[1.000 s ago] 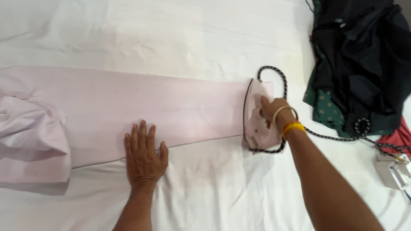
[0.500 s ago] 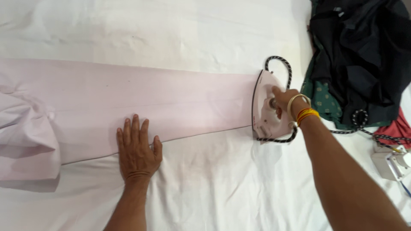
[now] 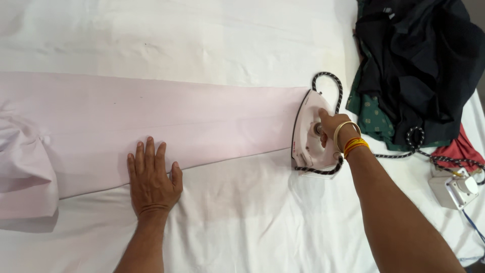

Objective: The person irons a light pink garment on a white surface, smoothing the fabric with one hand while moving the iron with the other. The person repeatedly adjusts the garment and irons different sections, including the hem and body, before folding the garment at the end.

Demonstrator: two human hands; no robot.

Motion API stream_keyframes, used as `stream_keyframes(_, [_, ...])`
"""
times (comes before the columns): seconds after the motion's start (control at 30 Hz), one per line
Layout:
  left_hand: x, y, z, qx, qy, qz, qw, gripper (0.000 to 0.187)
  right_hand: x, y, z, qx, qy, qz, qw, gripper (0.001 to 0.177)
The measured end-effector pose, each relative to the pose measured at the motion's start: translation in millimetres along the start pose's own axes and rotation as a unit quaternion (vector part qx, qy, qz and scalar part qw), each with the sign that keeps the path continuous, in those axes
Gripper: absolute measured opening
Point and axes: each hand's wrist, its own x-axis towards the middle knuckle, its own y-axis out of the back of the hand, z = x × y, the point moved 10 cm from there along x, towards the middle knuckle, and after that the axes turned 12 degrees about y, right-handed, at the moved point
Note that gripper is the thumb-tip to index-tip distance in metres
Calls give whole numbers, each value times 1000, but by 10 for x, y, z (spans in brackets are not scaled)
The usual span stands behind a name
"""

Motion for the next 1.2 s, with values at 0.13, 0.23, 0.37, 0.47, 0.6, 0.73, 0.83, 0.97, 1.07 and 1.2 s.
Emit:
stream_keyframes(0.13, [7,-22,-3,12,5,-13,1000,56,-140,-214,103,-175,52,-49,982,91])
stream_keyframes(0.23, [13,-53,0,23,14,-28,999,55,-504,-351,350,-19,41,5,999,74])
stream_keyframes(0.37, [7,-57,16,19,9,-16,1000,56,-433,-305,329,12,9,1,1000,75])
stream_keyframes(0.47, [1,-24,7,11,6,-11,1000,55,-128,-127,189,17,-10,-5,1000,81])
stream_keyframes(0.6, [-13,-13,7,5,2,-12,1000,56,-59,-199,336,46,-18,-16,999,80])
stream_keyframes(0.73, [36,-7,8,18,3,-1,1000,57,-401,-384,636,28,28,8,999,77])
stream_keyframes(0.83, [40,38,32,4,-7,17,1000,57,-369,-363,642,-23,4,1,1000,75])
stream_keyframes(0.97, [15,3,13,23,10,-11,1000,57,-220,-124,506,-33,-20,12,999,80])
stream_keyframes(1.07, [34,20,14,22,6,-9,1000,57,-129,-33,423,-3,-33,-1,999,77])
stream_keyframes(1.2, [41,-16,6,29,14,-26,999,58,-128,-107,550,-87,-17,-36,995,90])
